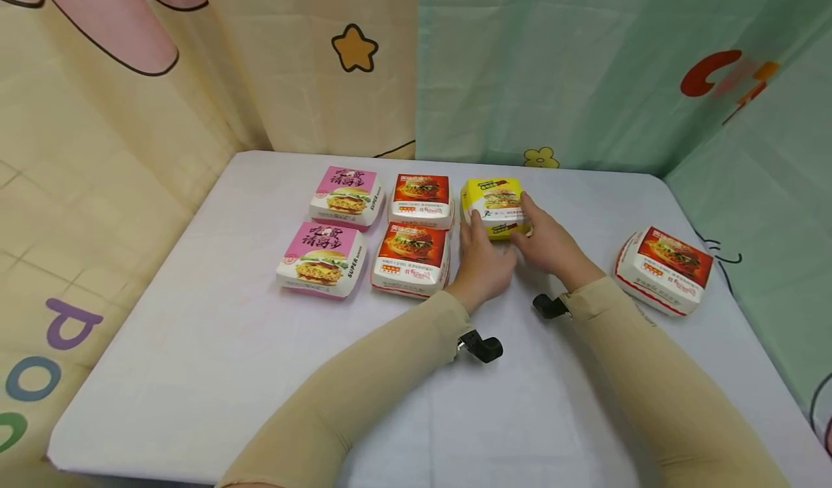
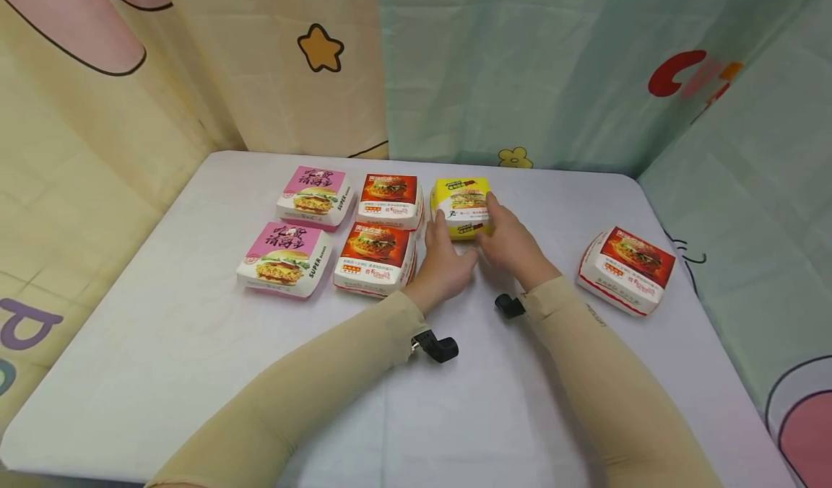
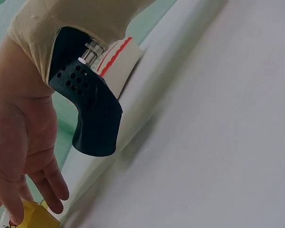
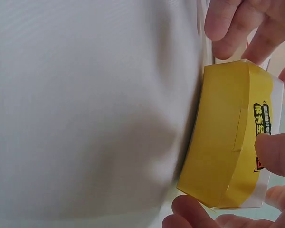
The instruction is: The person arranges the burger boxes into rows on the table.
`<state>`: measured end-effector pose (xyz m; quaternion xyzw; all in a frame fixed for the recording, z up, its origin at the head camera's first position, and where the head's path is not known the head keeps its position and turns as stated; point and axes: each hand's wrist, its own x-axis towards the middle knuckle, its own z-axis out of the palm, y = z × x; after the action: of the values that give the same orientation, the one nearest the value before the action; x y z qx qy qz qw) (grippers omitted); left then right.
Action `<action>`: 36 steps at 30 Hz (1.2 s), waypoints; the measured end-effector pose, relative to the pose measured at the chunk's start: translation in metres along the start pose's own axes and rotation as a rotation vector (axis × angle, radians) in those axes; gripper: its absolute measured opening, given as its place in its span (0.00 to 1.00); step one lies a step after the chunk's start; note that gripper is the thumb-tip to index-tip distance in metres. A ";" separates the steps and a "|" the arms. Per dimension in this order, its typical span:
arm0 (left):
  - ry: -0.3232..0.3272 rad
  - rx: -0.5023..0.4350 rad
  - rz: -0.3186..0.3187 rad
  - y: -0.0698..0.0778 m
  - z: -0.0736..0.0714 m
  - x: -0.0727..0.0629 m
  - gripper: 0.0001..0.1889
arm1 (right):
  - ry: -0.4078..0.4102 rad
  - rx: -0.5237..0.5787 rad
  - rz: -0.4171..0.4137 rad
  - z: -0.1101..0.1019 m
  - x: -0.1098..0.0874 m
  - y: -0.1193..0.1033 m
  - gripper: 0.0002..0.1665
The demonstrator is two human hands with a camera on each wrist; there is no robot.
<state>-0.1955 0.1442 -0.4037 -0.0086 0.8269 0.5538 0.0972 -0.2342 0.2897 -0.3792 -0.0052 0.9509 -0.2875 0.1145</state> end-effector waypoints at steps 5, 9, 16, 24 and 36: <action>-0.022 0.010 -0.001 0.001 0.001 -0.006 0.53 | -0.005 -0.005 0.006 -0.001 -0.002 0.004 0.52; -0.023 0.016 -0.001 0.001 -0.001 -0.008 0.53 | -0.008 -0.028 -0.002 0.002 -0.003 0.007 0.51; -0.030 0.043 0.007 0.000 -0.003 -0.005 0.53 | -0.004 -0.038 -0.012 0.004 -0.006 0.007 0.50; -0.018 0.064 0.022 -0.001 -0.006 -0.002 0.53 | 0.001 -0.044 -0.009 0.005 -0.010 0.005 0.50; -0.047 0.059 0.023 0.000 -0.009 -0.009 0.53 | -0.009 -0.037 -0.011 0.005 -0.014 0.003 0.51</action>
<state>-0.1877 0.1348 -0.3984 0.0171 0.8404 0.5304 0.1105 -0.2192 0.2907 -0.3820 -0.0140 0.9555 -0.2704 0.1169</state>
